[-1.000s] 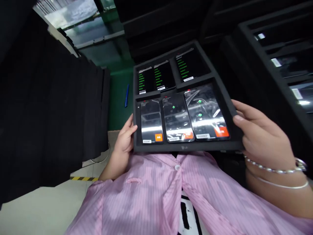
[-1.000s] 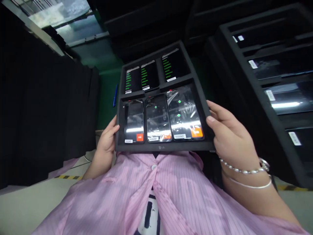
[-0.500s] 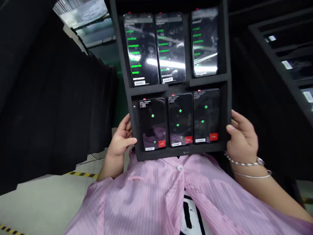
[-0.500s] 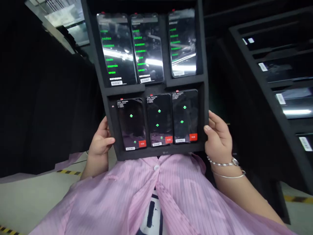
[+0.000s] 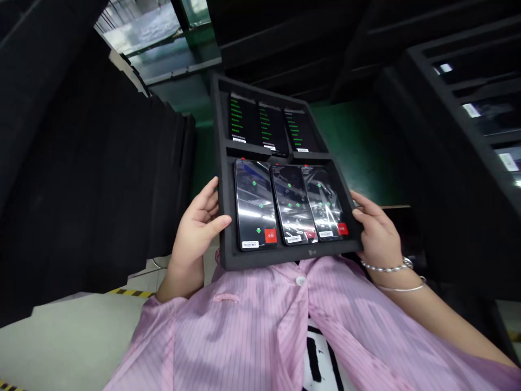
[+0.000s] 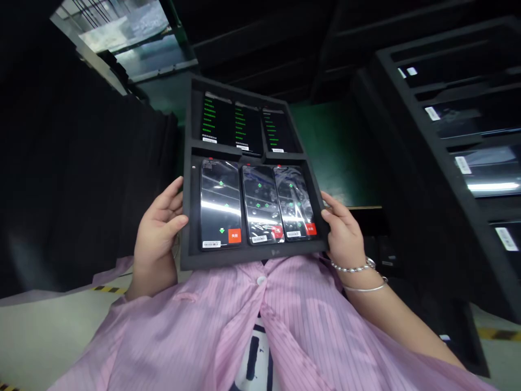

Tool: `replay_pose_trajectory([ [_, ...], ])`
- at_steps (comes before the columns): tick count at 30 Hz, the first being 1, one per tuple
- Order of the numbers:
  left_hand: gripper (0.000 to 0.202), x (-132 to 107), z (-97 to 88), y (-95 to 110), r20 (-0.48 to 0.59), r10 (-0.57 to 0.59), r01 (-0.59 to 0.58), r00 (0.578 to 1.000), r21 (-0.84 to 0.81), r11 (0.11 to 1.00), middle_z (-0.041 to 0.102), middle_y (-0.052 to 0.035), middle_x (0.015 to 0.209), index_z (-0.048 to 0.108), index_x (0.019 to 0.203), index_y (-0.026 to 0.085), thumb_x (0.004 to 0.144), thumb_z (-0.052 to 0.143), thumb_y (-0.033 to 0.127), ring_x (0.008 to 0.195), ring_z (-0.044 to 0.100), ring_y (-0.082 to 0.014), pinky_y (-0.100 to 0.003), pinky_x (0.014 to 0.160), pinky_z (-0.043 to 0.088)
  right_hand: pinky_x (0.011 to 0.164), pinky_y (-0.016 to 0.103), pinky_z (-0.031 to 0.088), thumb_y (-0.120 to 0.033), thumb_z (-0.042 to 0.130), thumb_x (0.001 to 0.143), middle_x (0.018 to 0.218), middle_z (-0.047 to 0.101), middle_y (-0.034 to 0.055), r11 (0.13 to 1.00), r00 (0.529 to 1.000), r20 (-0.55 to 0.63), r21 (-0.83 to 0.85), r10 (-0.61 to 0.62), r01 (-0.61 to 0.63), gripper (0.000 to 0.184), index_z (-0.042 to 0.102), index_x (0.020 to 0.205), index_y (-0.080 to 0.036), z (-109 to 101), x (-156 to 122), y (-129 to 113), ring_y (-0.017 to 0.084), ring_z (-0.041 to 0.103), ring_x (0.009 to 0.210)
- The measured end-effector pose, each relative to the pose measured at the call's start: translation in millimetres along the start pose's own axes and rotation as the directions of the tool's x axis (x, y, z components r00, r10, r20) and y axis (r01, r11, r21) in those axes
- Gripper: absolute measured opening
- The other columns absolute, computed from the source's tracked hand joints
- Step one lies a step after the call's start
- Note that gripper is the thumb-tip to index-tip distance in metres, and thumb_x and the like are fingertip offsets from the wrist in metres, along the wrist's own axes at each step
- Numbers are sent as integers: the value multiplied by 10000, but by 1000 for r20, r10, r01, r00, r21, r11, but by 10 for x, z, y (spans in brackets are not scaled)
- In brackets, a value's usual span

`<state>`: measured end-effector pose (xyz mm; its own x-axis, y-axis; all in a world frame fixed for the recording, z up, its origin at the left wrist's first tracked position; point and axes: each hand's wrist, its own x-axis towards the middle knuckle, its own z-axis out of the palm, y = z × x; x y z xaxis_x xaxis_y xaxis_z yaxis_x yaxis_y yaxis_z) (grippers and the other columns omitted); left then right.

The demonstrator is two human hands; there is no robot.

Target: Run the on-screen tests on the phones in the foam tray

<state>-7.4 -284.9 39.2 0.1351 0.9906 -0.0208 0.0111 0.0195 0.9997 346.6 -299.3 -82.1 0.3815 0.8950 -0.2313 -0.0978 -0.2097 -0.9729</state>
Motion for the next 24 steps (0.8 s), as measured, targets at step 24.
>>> replay_pose_trajectory([
  [24, 603, 420, -187, -684, 338, -264, 107, 903, 419, 902, 534, -51, 1547, 456, 1561, 326, 980, 614, 323, 1338, 603, -260, -420, 1135, 504, 1097, 534, 469, -375, 676, 840, 1155, 728, 111, 901, 987, 13, -408, -159, 150, 459, 753, 1266, -224, -207, 137, -270, 296, 666, 1158],
])
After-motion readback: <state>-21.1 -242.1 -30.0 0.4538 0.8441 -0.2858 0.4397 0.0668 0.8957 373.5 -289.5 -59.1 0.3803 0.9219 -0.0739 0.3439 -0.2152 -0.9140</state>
